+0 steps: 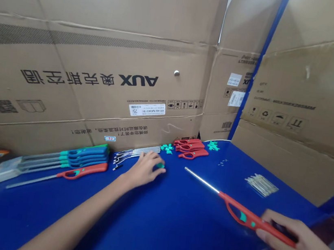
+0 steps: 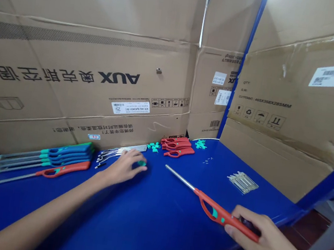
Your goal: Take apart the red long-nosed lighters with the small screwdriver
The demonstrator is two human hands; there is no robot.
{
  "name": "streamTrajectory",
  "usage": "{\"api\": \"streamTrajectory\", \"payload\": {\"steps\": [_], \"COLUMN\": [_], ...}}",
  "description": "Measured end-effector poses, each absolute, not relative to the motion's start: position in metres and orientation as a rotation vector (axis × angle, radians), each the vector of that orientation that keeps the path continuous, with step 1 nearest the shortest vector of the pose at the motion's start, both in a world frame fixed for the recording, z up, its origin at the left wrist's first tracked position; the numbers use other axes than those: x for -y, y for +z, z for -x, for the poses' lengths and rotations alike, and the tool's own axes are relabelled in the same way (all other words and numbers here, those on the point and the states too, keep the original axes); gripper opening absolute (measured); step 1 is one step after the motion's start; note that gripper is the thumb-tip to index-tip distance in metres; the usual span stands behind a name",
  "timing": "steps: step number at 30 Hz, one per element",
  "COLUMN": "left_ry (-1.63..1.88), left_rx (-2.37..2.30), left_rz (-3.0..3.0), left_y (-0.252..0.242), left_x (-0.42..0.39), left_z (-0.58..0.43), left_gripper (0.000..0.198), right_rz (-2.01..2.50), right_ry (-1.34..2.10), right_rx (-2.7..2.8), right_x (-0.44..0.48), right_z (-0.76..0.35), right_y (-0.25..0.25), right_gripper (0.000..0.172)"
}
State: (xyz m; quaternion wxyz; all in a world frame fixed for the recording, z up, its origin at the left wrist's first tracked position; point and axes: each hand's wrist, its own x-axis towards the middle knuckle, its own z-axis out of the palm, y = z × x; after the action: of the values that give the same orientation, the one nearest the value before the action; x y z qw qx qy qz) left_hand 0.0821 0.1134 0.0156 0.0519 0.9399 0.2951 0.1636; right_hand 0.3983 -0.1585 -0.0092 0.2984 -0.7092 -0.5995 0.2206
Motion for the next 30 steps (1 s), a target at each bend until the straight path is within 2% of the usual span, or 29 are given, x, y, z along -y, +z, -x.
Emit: {"api": "streamTrajectory", "payload": {"steps": [3, 5, 8, 13, 17, 19, 23, 27, 30], "left_ry": [0.581, 0.646, 0.715, 0.626, 0.547, 0.573, 0.565, 0.461, 0.474], "left_rx": [-1.01, -1.018, -0.939, -0.505, -0.611, -0.7, -0.858, -0.901, -0.899], "left_rz": [-2.809, -2.792, -2.785, -2.881, -2.914, -2.855, -2.695, -2.615, -2.603], "left_y": [0.003, 0.0, 0.003, 0.011, -0.001, -0.009, -0.015, -0.014, -0.018], "left_x": [-0.148, -0.152, -0.129, -0.066, -0.056, -0.058, -0.054, -0.044, -0.044], "left_z": [-0.124, -0.13, -0.114, -0.069, -0.033, -0.014, 0.014, 0.021, 0.023], "left_gripper": [0.029, 0.032, 0.031, 0.043, 0.021, 0.02, 0.02, 0.018, 0.019], "right_rz": [1.964, 2.011, 2.044, 1.842, 1.518, 1.435, 1.331, 1.234, 1.247], "right_ry": [0.766, 0.722, 0.679, 0.713, 0.939, 0.831, 0.35, 0.26, 0.249], "right_rx": [1.57, 1.636, 1.737, 1.935, 2.211, 2.348, 2.507, 2.706, 2.647], "right_x": [0.142, 0.138, 0.13, 0.082, 0.015, -0.01, -0.024, -0.01, -0.004], "right_z": [-0.382, -0.376, -0.368, -0.329, -0.288, -0.27, -0.231, -0.199, -0.187], "right_y": [0.005, 0.008, 0.005, 0.009, 0.023, 0.027, 0.024, 0.013, 0.002], "right_gripper": [0.018, 0.026, 0.035, 0.036, 0.039, 0.033, 0.028, 0.021, 0.019]}}
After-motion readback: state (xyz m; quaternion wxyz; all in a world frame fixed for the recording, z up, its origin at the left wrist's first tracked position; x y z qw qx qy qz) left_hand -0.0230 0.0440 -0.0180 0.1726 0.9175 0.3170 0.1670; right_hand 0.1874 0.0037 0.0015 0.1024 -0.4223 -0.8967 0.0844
